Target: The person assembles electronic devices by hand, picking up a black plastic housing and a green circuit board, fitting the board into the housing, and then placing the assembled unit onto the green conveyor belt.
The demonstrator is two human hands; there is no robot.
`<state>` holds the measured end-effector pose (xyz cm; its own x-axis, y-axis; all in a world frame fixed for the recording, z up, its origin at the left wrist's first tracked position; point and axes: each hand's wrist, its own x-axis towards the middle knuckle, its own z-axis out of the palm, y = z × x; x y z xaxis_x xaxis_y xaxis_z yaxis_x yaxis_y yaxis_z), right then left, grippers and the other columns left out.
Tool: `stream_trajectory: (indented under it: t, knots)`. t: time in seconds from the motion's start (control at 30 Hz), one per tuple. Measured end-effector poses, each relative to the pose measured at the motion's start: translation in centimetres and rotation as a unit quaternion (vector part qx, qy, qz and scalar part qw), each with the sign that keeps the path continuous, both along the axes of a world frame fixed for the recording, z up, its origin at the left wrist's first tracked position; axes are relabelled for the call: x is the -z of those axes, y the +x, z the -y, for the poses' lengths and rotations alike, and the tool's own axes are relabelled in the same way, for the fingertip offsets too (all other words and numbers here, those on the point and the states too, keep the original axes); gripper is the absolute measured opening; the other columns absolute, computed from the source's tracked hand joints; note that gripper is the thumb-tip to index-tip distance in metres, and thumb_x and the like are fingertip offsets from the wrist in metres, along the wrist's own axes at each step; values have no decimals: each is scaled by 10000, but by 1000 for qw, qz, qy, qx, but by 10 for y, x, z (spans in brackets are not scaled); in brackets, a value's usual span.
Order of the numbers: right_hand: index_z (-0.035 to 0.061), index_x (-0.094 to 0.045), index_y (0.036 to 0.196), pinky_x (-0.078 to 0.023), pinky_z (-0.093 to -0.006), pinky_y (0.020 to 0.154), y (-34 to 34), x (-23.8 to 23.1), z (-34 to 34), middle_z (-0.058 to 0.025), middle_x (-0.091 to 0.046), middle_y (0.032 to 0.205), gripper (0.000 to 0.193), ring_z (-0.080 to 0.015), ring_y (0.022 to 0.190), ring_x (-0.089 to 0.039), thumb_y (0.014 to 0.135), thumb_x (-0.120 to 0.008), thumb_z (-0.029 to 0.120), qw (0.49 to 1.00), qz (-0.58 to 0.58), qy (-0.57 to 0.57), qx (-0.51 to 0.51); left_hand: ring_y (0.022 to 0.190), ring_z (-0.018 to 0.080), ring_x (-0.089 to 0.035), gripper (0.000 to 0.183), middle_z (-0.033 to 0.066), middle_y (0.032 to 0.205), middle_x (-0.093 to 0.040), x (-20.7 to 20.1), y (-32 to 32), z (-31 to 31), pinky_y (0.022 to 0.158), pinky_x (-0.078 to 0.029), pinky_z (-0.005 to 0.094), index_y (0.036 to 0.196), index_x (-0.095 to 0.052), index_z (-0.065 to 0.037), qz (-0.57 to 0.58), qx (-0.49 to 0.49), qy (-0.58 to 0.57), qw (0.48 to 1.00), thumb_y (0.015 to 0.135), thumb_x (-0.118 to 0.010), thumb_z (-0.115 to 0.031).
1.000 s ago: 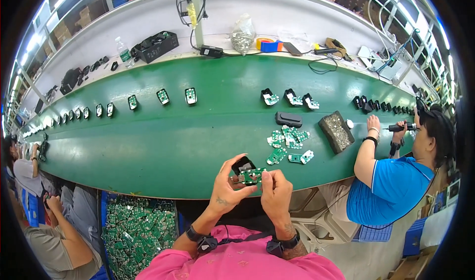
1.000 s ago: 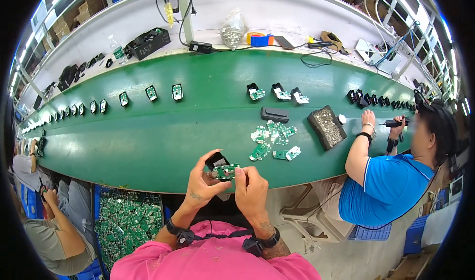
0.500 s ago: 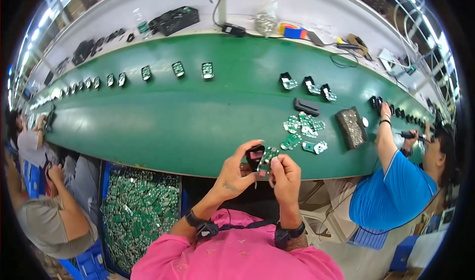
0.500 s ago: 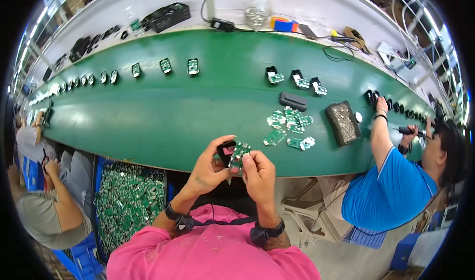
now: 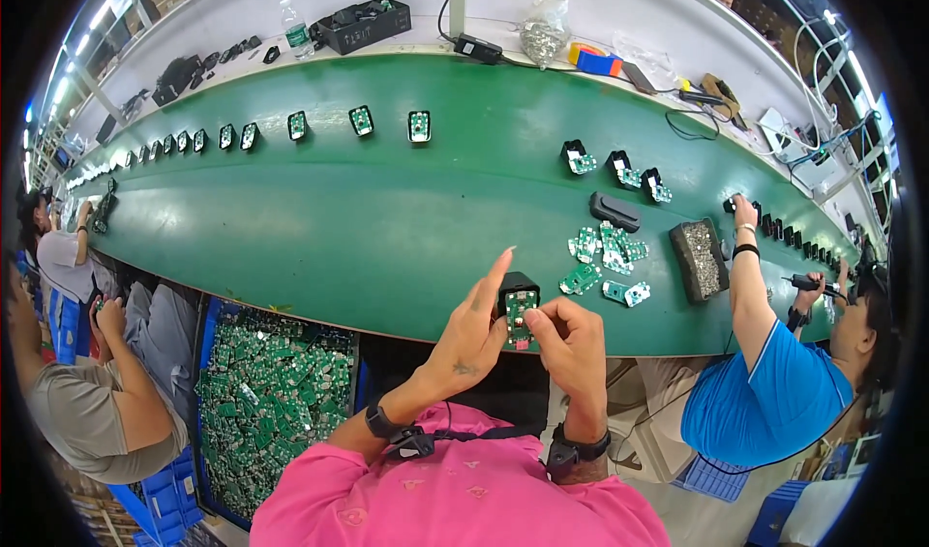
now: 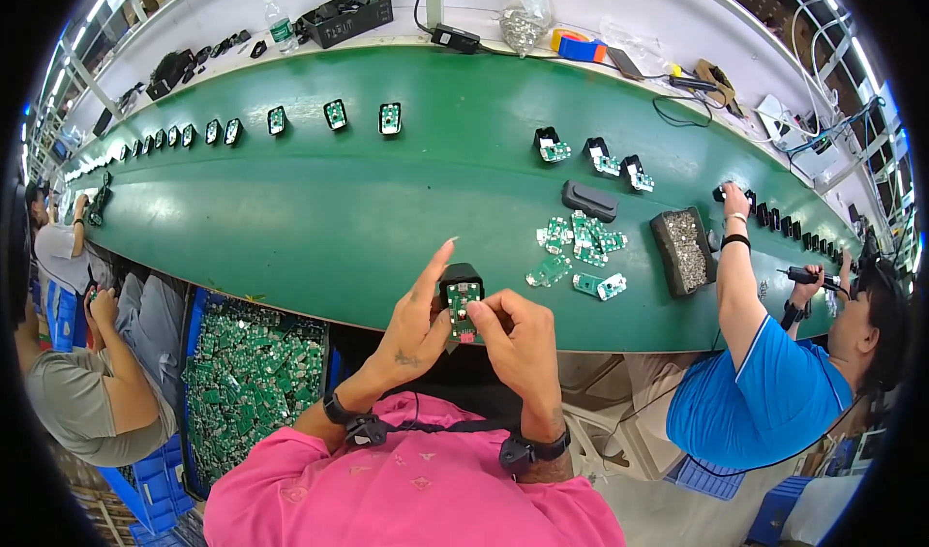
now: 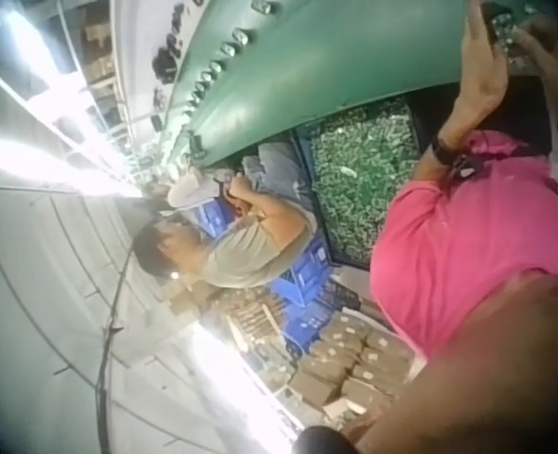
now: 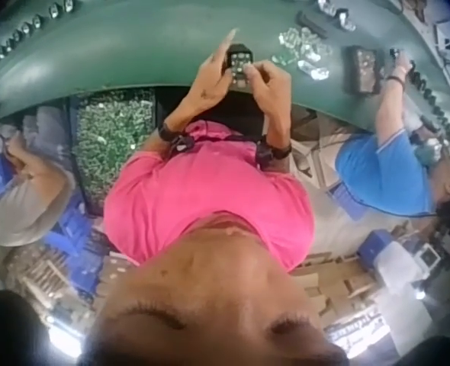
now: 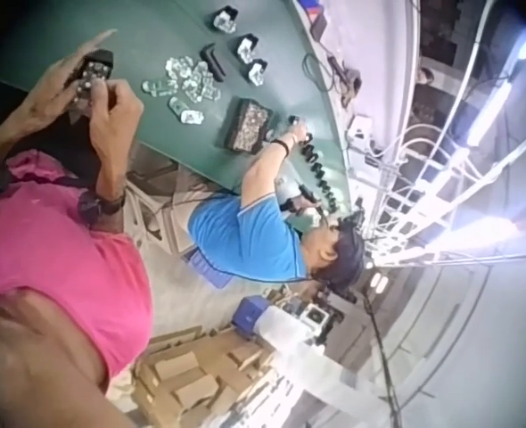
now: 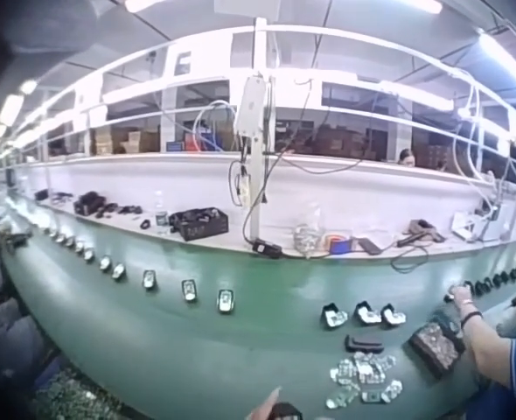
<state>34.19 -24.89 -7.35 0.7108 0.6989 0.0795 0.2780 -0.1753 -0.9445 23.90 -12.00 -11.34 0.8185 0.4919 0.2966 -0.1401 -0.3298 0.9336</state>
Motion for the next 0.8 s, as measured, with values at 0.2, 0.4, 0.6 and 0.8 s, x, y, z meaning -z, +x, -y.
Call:
stream_trajectory:
  t: [0.2,0.4,0.6,0.8]
  knots:
    - [-27,-619,784,-335,-230,418,6,18,-5,4,-574,596,237,-39,466,-473,947,-682,132,998,17,33,52,917,144,-654,531,156,1240,-587,-12,4,-5,757,-520,294,1448,-381,0,-24,85,-176,981,937,-521,-20]
    - [-18,-625,813,-414,-317,491,6,19,-16,-81,-589,621,220,-144,513,-524,911,-719,155,988,115,-23,95,699,56,-570,459,113,1221,-609,-3,16,-6,571,-474,223,1421,-432,-27,-44,14,-177,983,972,-508,-73]
    - [-21,-629,947,-437,-322,504,15,34,-20,-92,-617,655,190,-165,538,-578,935,-688,160,996,42,13,80,624,46,-536,415,99,1153,-648,5,26,-8,524,-462,220,1386,-483,-30,-35,-24,-150,988,976,-509,-90]
    - [-18,-633,1060,-490,-356,570,24,37,-25,-141,-661,738,196,-259,625,-660,984,-612,162,995,82,-8,54,661,63,-587,388,108,1104,-672,3,34,-15,545,-489,228,1353,-518,-19,-63,4,-156,986,970,-513,-77]
